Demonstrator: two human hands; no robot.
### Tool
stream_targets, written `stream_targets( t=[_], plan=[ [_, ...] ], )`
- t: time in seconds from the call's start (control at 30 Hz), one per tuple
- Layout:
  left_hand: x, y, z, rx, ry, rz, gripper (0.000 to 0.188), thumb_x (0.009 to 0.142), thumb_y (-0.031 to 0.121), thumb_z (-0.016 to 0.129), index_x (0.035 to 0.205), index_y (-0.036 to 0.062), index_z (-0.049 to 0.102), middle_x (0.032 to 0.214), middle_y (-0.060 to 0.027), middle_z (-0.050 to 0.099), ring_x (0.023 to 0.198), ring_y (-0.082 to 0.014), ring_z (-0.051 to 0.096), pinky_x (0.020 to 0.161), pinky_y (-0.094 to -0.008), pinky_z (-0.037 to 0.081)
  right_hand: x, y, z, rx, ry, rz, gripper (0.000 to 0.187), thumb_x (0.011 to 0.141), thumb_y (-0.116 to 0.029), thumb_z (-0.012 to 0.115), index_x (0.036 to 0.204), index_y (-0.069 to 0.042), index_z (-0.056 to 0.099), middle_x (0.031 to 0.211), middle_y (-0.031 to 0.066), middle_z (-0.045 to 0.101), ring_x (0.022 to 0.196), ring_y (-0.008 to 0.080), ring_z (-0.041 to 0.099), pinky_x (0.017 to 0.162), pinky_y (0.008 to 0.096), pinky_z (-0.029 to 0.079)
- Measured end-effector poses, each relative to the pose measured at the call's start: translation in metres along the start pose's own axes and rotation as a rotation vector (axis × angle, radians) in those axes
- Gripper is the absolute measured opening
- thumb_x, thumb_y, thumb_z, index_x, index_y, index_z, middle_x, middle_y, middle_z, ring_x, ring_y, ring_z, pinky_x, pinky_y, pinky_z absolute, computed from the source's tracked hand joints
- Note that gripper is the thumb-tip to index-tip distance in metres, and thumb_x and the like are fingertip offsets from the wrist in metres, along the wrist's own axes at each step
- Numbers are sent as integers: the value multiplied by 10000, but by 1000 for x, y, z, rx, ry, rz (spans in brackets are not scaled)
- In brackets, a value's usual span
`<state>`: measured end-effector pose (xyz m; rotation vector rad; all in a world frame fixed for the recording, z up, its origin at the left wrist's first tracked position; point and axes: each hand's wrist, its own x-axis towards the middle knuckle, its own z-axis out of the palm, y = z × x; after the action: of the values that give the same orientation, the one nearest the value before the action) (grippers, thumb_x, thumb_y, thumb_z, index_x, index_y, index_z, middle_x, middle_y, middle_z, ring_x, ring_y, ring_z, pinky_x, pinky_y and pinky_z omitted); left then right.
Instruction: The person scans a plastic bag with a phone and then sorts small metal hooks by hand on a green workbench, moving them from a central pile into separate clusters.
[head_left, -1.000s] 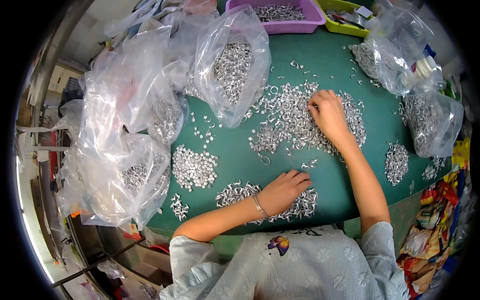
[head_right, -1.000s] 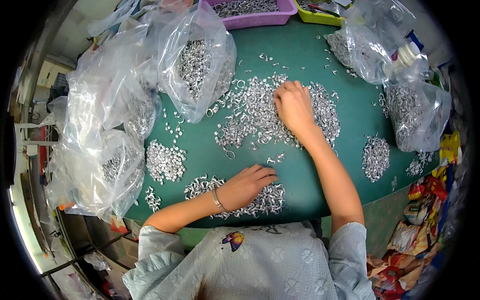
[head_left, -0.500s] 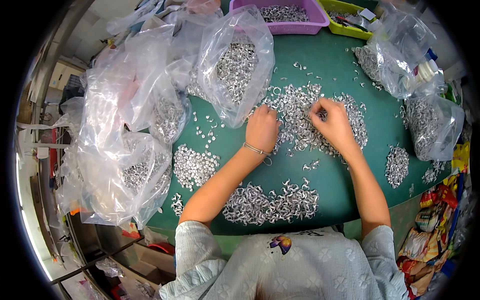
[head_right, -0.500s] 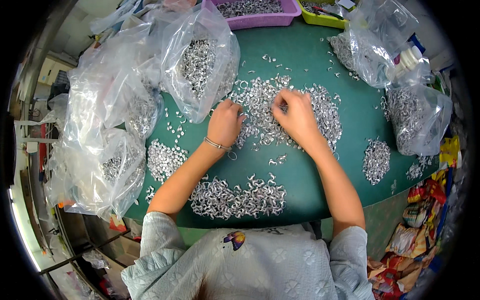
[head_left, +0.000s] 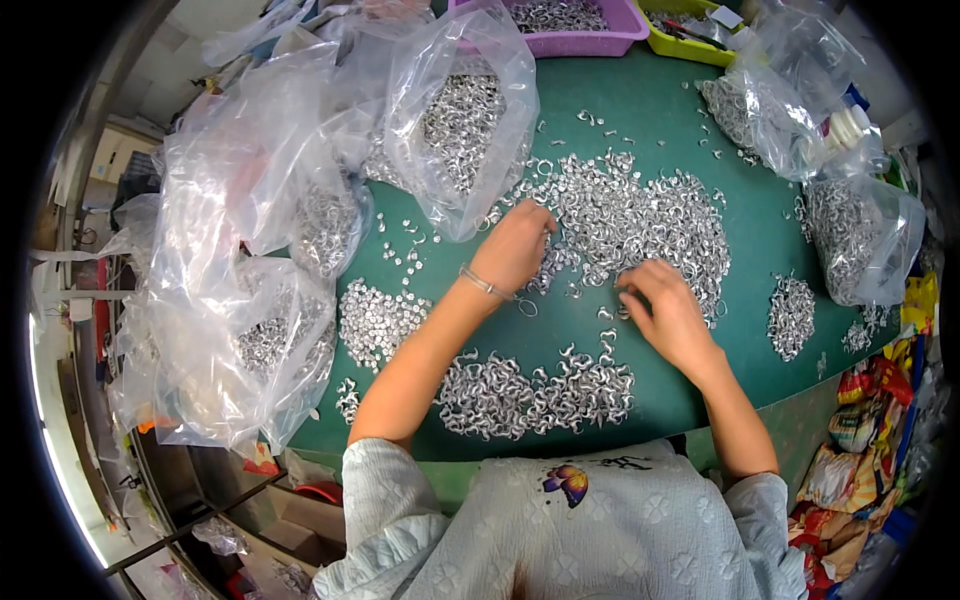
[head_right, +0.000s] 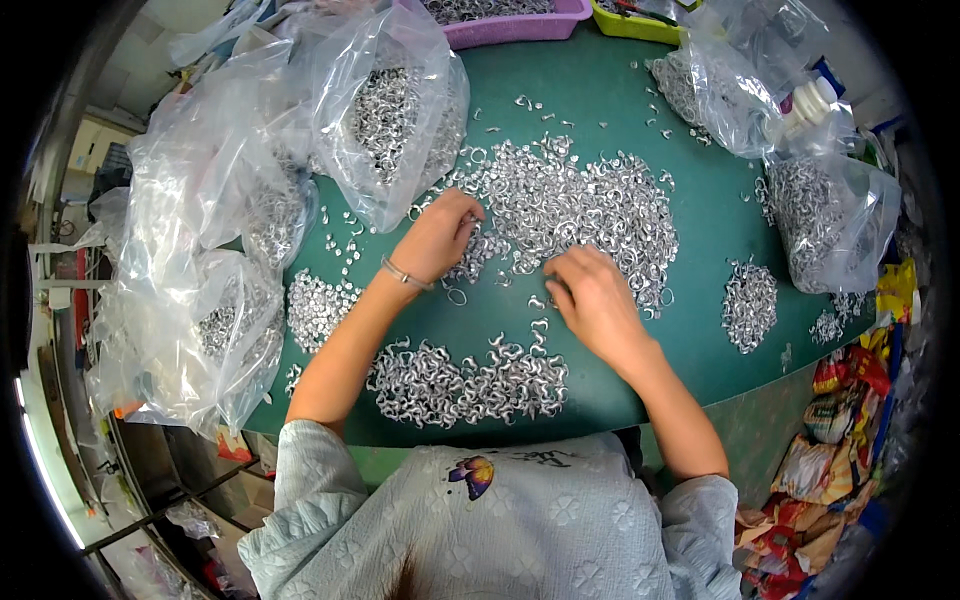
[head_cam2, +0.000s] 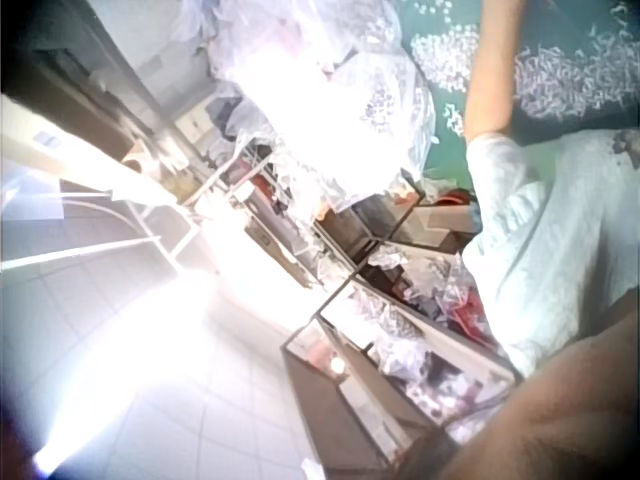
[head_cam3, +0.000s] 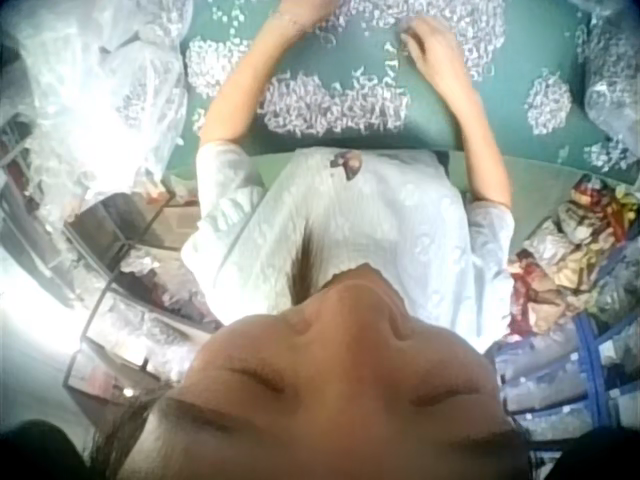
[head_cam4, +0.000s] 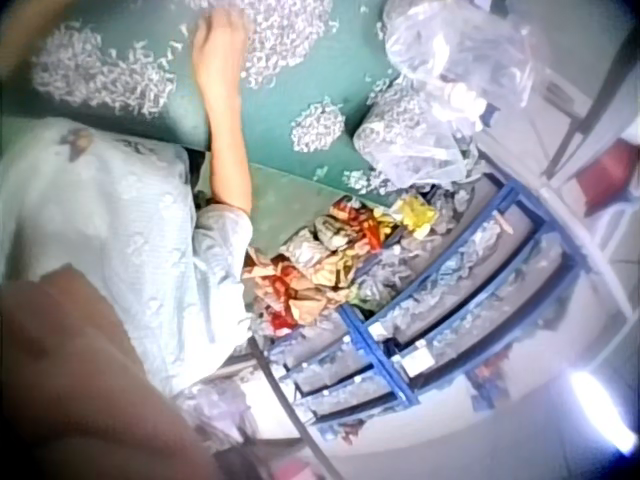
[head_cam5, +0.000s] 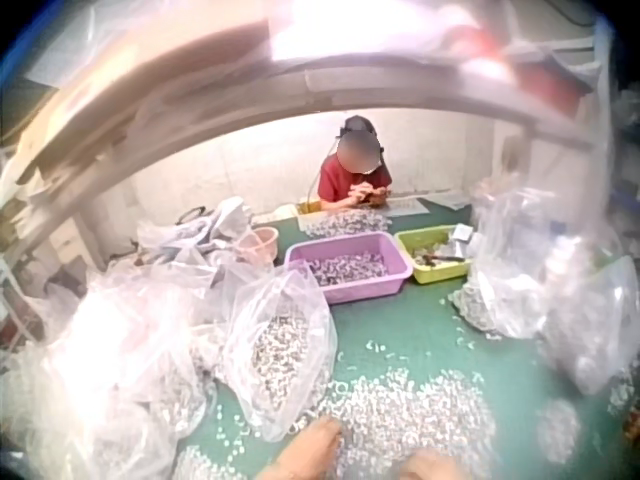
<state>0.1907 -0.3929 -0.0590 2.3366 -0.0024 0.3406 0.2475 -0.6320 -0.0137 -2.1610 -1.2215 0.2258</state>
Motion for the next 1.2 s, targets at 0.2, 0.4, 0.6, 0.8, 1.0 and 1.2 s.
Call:
stream_targets(
  t=[0.2,0.4,0.6,0.8,1.0,1.2],
  plan=[
    [-51,69,18,-289,-128,56,244,796,-87,538,1002,39,576,920,-125,511,839,-307,526,752,-373,445,27,16,24,-258,106,-219,317,789,-70,662,1101,-66,609,1191,93,562,1170,300,491,968,452,382],
    [-88,85,34,-42,-343,151,314,806,-44,559,1113,19,562,1048,-135,540,939,-324,522,844,-403,436,9,30,15,-218,241,-204,168,789,-45,654,955,-62,648,1134,65,591,1122,263,522,968,439,352],
    [-75,84,43,29,-210,152,476,705,-83,545,1172,9,554,1153,-141,525,1059,-329,498,884,-401,423,9,30,3,-241,410,-48,143,771,-16,653,907,-57,639,985,62,608,976,262,561,917,427,361],
    [-97,99,52,82,-292,167,551,655,-93,543,1195,19,543,1242,-145,486,1141,-324,464,914,-420,396,-11,14,2,-194,216,-28,122,753,-39,679,864,-45,628,825,89,569,824,285,534,731,395,394],
    [-81,94,52,238,-161,121,580,668,-83,550,1241,1,514,1303,-168,456,1230,-350,436,977,-432,380,-12,4,22,-270,90,-133,96,750,-78,671,840,-57,643,942,56,568,927,244,510,764,361,372],
    [-104,99,38,41,-326,168,553,695,-79,539,1245,-34,506,1312,-190,471,1246,-347,445,1007,-462,372,-48,-1,-3,-61,-130,-77,134,739,-63,696,866,-55,654,963,58,556,968,250,504,807,366,384]
  ],
)
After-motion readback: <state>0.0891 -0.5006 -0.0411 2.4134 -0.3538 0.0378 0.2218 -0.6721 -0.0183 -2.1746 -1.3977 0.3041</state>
